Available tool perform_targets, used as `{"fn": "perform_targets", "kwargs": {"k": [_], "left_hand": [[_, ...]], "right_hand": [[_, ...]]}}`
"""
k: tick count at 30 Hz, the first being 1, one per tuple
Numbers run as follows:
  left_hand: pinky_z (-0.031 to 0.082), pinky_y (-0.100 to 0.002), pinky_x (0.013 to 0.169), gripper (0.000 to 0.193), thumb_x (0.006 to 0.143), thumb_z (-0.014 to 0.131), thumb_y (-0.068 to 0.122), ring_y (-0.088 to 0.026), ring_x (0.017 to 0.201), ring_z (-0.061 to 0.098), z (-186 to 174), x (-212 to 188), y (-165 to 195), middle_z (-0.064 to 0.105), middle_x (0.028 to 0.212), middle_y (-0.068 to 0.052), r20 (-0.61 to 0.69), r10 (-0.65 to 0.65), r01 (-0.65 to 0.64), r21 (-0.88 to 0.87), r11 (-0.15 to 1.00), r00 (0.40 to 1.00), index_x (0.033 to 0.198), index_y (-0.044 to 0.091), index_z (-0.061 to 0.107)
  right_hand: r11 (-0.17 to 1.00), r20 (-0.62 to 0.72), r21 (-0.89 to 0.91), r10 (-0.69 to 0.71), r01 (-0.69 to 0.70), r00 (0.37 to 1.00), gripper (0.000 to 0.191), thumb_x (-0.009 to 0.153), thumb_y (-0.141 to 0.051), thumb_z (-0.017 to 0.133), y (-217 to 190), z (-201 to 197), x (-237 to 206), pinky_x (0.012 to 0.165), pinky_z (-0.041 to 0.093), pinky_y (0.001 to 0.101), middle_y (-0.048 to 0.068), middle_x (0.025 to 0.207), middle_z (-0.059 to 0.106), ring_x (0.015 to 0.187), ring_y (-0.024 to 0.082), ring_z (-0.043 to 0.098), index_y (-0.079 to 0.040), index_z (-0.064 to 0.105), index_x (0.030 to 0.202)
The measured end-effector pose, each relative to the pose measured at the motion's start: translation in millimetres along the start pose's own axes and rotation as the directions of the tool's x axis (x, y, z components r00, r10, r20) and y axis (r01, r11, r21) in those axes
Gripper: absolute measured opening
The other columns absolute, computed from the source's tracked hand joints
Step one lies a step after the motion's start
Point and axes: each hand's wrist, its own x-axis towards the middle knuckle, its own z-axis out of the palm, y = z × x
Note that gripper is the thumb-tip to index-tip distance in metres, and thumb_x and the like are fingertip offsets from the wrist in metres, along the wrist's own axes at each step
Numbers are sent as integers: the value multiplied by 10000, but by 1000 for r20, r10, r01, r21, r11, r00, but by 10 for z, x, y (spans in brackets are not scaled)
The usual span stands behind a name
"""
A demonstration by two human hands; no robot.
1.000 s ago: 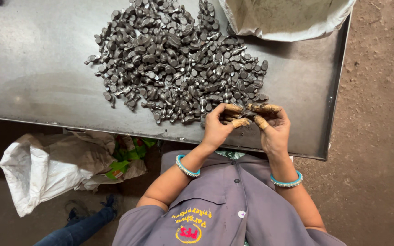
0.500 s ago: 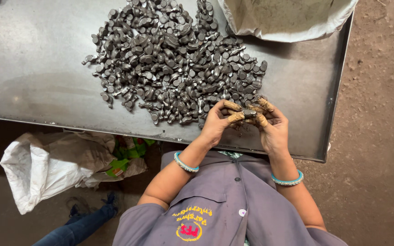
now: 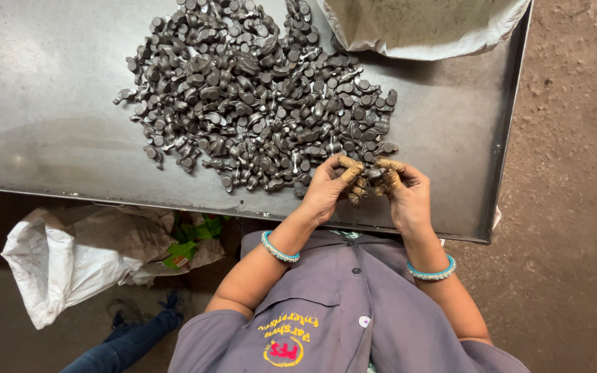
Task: The person sorts small dark metal parts on a metal table, picking them up by hand and placing them into a white sack. The person repeatedly gathers the parts from the table surface and transfers them into the sack.
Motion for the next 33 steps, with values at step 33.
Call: {"fn": "perform_targets", "kwargs": {"k": [33], "left_hand": [[552, -466, 678, 341, 819, 762, 85, -354, 785, 684, 42, -424, 402, 694, 915, -124, 205, 555, -171, 979, -115, 806, 1154, 73, 699]], "right_hand": [[928, -89, -369, -91, 52, 992, 300, 886, -77, 812, -250, -58, -55, 709, 562, 299, 132, 1043, 723, 852, 180, 684, -44, 669, 1147]]}}
